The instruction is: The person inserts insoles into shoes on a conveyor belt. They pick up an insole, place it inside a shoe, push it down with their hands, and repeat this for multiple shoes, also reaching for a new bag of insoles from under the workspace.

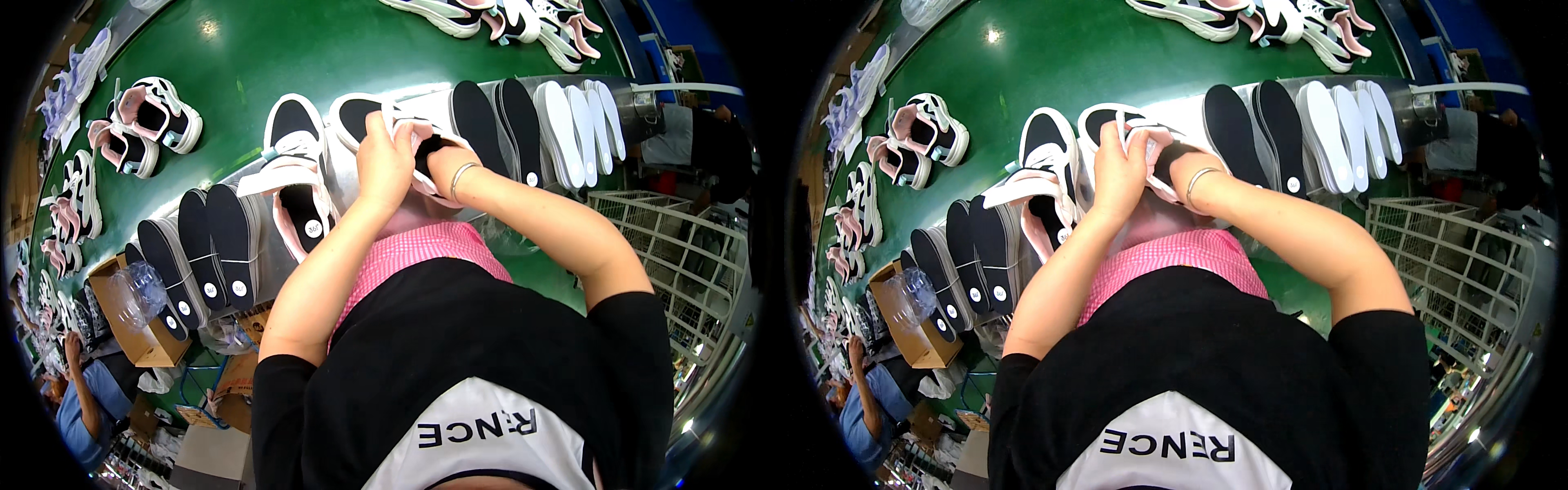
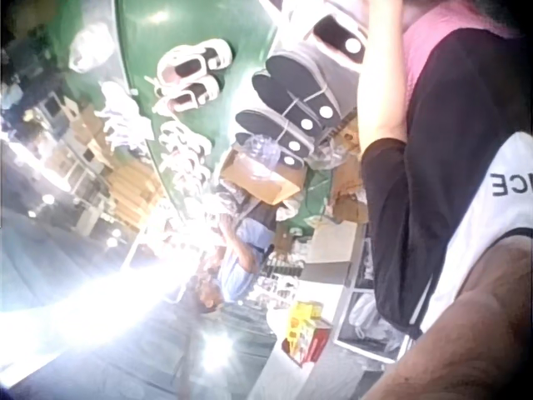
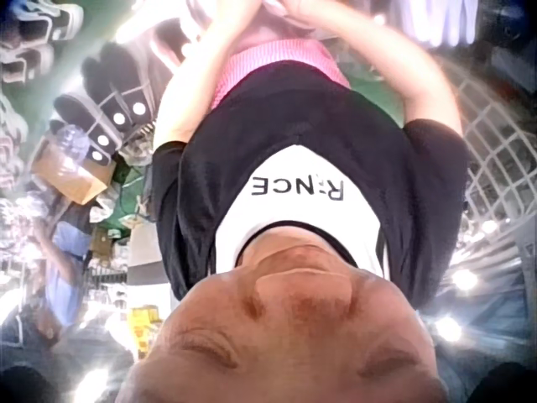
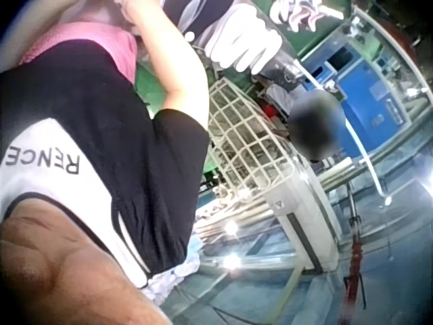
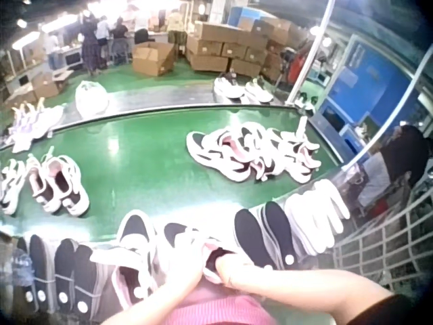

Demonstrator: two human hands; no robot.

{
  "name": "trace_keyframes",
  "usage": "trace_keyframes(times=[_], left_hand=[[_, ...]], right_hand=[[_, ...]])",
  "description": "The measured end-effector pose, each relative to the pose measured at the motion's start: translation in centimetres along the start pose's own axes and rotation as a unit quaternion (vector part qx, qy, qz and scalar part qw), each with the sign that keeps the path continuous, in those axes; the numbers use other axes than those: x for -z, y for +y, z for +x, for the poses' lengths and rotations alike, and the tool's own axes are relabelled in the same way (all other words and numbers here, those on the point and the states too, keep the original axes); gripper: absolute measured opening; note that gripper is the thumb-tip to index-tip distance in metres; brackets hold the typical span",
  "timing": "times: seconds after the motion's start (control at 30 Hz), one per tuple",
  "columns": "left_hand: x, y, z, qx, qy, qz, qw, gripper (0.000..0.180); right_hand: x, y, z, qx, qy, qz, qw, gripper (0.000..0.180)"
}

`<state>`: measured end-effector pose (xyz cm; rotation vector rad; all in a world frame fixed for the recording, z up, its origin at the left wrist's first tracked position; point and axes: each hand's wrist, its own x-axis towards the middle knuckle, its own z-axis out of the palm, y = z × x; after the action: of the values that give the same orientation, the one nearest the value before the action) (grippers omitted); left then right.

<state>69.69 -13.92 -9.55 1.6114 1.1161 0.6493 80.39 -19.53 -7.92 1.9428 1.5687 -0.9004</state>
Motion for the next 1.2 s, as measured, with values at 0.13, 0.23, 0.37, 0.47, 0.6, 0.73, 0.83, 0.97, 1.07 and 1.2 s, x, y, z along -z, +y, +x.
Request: trace_keyframes(times=[0.13,0.23,0.37,0.47,0.6,0.73,0.83,0.97,1.07,1.2], left_hand=[[-0.2,-0.1,0.2,0.044,-0.018,0.0,0.999,0.027],[-0.2,-1.0,0.6,0.027,-0.009,-0.018,0.999,0.028],[-0.3,-0.2,1.2,0.146,-0.078,-0.256,0.952,0.029],[0.0,-0.3,1.3,0.167,-0.124,-0.315,0.926,0.029],[0.1,0.5,2.0,0.26,-0.183,-0.336,0.886,0.026],[0.0,1.1,2.4,0.276,-0.18,-0.336,0.882,0.026],[0.1,1.6,2.6,0.294,-0.192,-0.344,0.871,0.025],[-0.3,1.2,2.4,0.301,-0.182,-0.303,0.885,0.025],[-0.5,0.4,2.6,0.288,-0.23,-0.304,0.878,0.028],[-1.0,0.6,2.9,0.301,-0.206,-0.278,0.889,0.037]], right_hand=[[-0.8,0.4,0.6,-0.008,-0.013,-0.012,1.0,0.02],[0.1,0.6,0.1,0.028,-0.008,-0.009,1.0,0.02],[-1.0,3.1,-0.1,0.075,0.042,0.312,0.946,0.023],[1.1,2.0,-2.0,0.028,0.073,0.68,0.729,0.021],[0.2,0.8,-1.8,-0.002,0.159,0.654,0.739,0.024],[-0.7,0.8,-1.2,-0.005,0.236,0.617,0.751,0.023],[-0.2,0.6,-1.8,-0.025,0.198,0.674,0.711,0.023],[-2.4,0.7,-3.1,0.059,0.366,0.459,0.808,0.026],[-1.3,1.1,-3.9,0.092,0.496,0.16,0.848,0.03],[-0.1,2.3,-1.9,0.148,0.508,0.114,0.841,0.025]])
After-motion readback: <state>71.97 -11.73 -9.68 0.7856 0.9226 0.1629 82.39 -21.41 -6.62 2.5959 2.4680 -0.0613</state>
